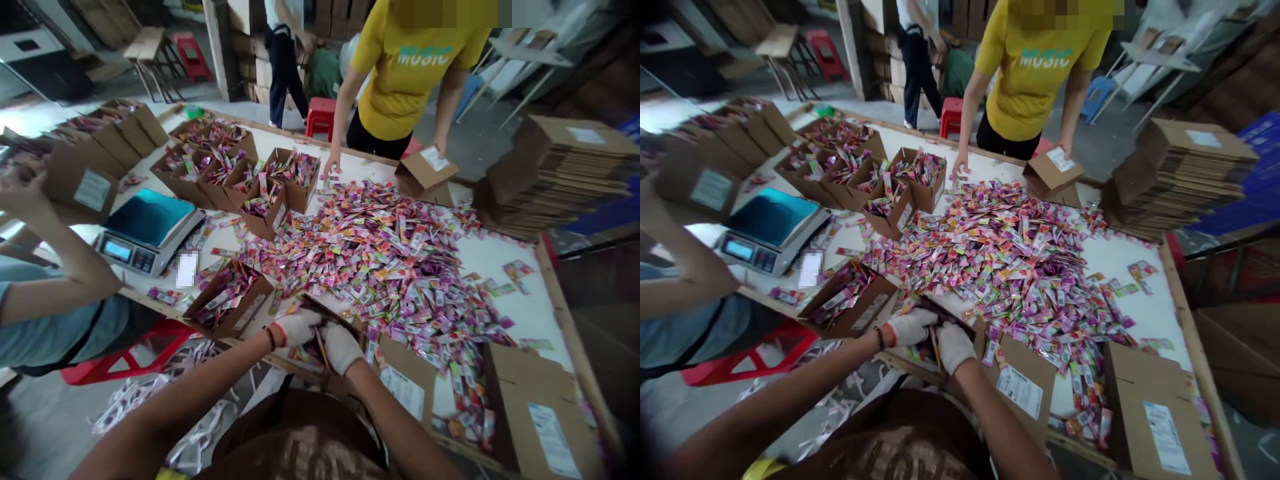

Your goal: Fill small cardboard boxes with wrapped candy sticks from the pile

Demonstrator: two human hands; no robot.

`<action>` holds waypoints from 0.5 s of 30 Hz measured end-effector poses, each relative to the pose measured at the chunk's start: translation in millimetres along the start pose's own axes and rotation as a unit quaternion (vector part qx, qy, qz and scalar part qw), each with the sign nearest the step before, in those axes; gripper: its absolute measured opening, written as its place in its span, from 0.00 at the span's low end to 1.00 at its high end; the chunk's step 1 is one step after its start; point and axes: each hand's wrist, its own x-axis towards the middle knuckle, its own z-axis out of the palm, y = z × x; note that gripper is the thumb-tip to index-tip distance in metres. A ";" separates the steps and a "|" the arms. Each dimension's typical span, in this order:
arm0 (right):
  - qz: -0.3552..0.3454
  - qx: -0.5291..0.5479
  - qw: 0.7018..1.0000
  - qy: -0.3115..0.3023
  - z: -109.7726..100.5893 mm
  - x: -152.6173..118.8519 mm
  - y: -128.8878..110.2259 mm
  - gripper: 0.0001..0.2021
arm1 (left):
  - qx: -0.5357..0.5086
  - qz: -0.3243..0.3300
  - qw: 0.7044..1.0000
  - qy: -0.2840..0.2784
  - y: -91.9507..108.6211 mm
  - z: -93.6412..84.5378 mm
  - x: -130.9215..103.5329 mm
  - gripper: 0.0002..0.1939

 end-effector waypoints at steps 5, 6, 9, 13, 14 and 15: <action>-0.042 0.015 0.999 -0.022 -11.2 4.0 7.0 0.15 | 0.150 0.109 0.977 0.103 16.0 -51.2 -28.4 0.23; -0.054 0.026 0.998 -0.012 -18.2 -3.8 9.3 0.15 | 0.182 0.118 0.970 0.106 11.7 -55.5 -36.2 0.32; -0.062 0.134 0.986 0.076 -46.5 -24.9 32.3 0.16 | 0.276 0.120 0.952 0.060 -6.0 -48.9 -51.7 0.47; 0.075 0.117 0.981 0.137 -64.1 -14.1 98.3 0.16 | 0.387 0.109 0.915 0.041 -3.7 -23.3 -48.6 0.31; 0.111 0.069 0.985 0.116 -59.8 -4.2 115.0 0.18 | 0.412 0.127 0.902 0.040 1.7 -19.5 -44.8 0.26; 0.138 0.026 0.986 0.091 -52.2 7.3 129.4 0.20 | 0.433 0.148 0.888 0.036 7.2 -17.4 -40.2 0.22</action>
